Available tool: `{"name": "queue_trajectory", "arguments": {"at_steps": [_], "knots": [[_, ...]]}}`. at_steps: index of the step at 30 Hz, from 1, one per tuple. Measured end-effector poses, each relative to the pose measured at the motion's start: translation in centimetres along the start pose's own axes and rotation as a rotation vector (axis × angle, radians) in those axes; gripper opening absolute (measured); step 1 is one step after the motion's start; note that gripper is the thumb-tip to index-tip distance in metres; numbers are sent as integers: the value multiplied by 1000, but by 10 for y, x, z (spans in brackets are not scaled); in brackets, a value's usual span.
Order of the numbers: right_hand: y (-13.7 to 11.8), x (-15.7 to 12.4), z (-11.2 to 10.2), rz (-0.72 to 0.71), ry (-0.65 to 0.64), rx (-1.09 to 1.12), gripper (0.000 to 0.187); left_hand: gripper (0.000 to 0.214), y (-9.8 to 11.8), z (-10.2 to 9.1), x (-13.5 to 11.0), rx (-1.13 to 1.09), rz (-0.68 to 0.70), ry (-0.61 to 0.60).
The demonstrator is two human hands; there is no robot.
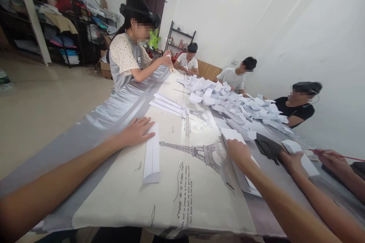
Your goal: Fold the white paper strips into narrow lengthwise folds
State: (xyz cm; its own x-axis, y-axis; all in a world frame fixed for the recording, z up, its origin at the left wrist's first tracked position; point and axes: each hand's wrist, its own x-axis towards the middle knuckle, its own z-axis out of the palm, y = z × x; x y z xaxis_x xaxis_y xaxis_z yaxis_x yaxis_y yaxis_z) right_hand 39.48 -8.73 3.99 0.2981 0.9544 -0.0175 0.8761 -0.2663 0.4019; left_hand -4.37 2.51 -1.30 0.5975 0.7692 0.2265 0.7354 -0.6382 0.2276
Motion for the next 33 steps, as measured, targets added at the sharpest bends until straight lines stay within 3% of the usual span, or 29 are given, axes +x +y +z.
{"name": "queue_trajectory", "arguments": {"at_steps": [5,17,22,26,29,31,33], "knots": [[-9,-3,-12,33,51,-44,23,62,-1,1,0,12,0,-23],[1,-10,-24,26,40,-10,37,61,1,-1,0,26,5,-27],[-5,-20,-30,46,111,24,36,62,2,-2,-1,-14,-5,-41],[-24,-31,-47,2,213,110,38,62,4,-4,-1,-40,-27,6],[-49,-40,-66,-82,272,254,39,51,16,-10,-1,-111,18,171],[-68,-46,-81,-164,401,650,36,39,32,-17,-3,-294,67,243],[-87,-50,-93,-202,447,969,34,34,53,-23,-7,-592,74,205]]}}
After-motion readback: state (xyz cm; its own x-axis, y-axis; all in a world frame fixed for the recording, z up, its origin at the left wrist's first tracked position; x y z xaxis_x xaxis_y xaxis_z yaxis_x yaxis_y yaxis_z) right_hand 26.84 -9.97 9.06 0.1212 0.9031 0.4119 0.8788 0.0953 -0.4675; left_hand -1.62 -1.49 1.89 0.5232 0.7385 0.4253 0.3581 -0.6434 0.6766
